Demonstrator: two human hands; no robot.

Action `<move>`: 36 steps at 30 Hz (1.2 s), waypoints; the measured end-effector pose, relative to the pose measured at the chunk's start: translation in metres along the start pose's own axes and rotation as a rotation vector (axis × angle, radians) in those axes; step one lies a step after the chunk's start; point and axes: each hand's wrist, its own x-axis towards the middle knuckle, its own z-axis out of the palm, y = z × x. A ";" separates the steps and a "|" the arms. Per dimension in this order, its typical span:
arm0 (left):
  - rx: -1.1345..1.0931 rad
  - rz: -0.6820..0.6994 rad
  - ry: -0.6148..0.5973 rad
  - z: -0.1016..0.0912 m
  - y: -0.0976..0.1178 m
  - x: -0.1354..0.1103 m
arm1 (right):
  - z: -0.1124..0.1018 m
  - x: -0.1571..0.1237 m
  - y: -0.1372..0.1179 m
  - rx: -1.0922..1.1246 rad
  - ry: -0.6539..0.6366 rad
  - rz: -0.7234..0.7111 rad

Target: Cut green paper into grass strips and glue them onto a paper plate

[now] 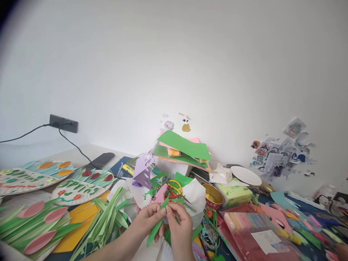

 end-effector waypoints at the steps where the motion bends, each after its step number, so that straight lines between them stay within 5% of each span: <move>1: 0.066 -0.007 0.013 0.001 0.003 -0.003 | -0.003 0.001 -0.002 -0.013 0.031 0.039; 4: 0.508 0.036 0.082 0.002 0.018 -0.018 | -0.023 0.003 -0.008 -0.049 0.130 0.062; 6: 0.865 0.072 0.022 0.003 0.027 -0.032 | -0.044 0.000 -0.008 -0.193 0.172 -0.011; 9: 1.249 -0.166 -0.072 0.009 0.033 -0.048 | -0.074 -0.016 0.000 -0.546 0.098 -0.169; 11: 1.357 -0.313 -0.128 0.015 0.034 -0.052 | -0.086 -0.031 0.008 -0.655 -0.064 -0.247; 15: 1.340 -0.342 -0.182 0.017 0.036 -0.055 | -0.085 -0.055 0.019 -0.755 -0.126 -0.398; 23: 1.149 0.010 -0.054 -0.010 0.002 -0.066 | -0.061 -0.052 0.006 -1.055 -0.341 -0.984; 28: 1.062 0.108 -0.014 -0.019 -0.013 -0.065 | -0.051 -0.048 -0.002 -1.115 -0.353 -1.095; 36: 0.992 0.151 0.020 -0.012 -0.005 -0.065 | -0.032 -0.042 -0.014 -1.112 -0.437 -1.183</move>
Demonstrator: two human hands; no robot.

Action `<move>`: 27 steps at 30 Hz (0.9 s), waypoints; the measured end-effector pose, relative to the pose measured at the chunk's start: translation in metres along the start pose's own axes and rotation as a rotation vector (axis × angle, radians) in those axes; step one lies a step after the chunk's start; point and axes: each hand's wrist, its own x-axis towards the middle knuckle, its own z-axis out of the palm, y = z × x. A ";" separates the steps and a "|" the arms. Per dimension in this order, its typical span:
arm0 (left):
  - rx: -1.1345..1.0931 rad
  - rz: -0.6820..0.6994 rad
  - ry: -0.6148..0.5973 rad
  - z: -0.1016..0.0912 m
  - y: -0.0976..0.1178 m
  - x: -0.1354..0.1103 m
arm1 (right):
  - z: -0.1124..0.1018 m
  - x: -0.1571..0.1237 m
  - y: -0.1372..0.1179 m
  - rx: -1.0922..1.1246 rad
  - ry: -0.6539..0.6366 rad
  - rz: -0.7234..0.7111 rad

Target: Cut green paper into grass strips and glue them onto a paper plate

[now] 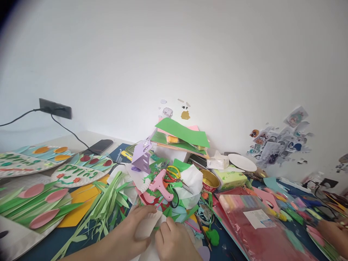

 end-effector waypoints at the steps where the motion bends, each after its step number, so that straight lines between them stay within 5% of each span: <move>1: -0.004 0.005 0.004 0.000 0.001 0.000 | 0.001 0.002 -0.001 0.006 0.004 0.004; 6: 0.000 0.019 0.032 0.002 0.002 0.001 | 0.015 0.001 -0.008 0.087 -0.022 0.029; 14: -0.019 -0.006 0.013 -0.002 0.004 0.002 | 0.032 -0.009 -0.016 0.461 0.046 0.356; 21: -0.037 -0.062 0.019 0.002 -0.001 -0.001 | 0.018 -0.010 -0.018 0.471 -0.184 0.346; 27: -0.001 -0.038 0.027 0.003 -0.002 0.000 | 0.025 -0.017 -0.020 0.516 -0.241 0.375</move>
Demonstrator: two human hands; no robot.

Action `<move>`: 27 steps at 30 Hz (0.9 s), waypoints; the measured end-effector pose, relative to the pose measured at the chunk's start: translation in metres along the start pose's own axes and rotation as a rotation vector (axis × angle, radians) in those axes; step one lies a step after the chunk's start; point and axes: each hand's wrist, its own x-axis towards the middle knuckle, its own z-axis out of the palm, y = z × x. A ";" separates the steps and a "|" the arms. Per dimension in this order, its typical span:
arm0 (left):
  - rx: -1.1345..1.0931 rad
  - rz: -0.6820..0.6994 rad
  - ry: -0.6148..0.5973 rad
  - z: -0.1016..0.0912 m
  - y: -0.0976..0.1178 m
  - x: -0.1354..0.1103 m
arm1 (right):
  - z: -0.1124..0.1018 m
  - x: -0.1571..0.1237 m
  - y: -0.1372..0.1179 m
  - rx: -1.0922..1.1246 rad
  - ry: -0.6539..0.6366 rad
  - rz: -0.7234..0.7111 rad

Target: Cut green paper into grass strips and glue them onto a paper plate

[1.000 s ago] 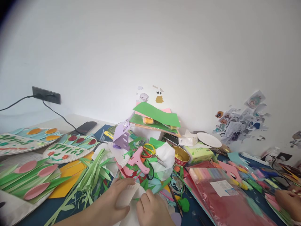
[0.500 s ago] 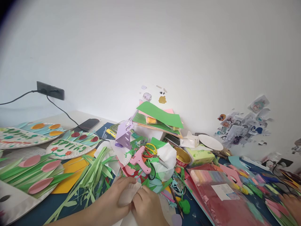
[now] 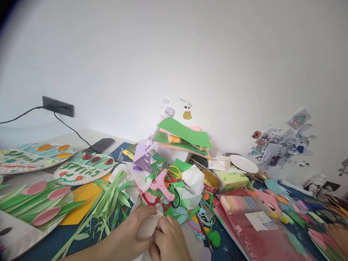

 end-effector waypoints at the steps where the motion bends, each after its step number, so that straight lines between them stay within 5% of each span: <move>1: 0.002 0.001 0.002 0.000 0.000 0.000 | 0.002 -0.001 0.001 0.009 0.004 -0.003; 10: -0.005 -0.023 -0.026 0.000 -0.002 -0.001 | 0.007 0.000 0.003 -0.024 -0.067 -0.013; 21: 0.111 0.053 0.043 0.008 -0.013 -0.001 | -0.017 0.001 0.008 -0.018 -0.074 -0.052; 24: 0.208 0.084 -0.003 0.011 -0.022 -0.002 | -0.038 0.001 0.018 0.094 0.019 0.036; 27: 0.322 0.116 -0.084 0.015 -0.031 -0.001 | -0.058 0.000 0.038 0.160 0.258 0.188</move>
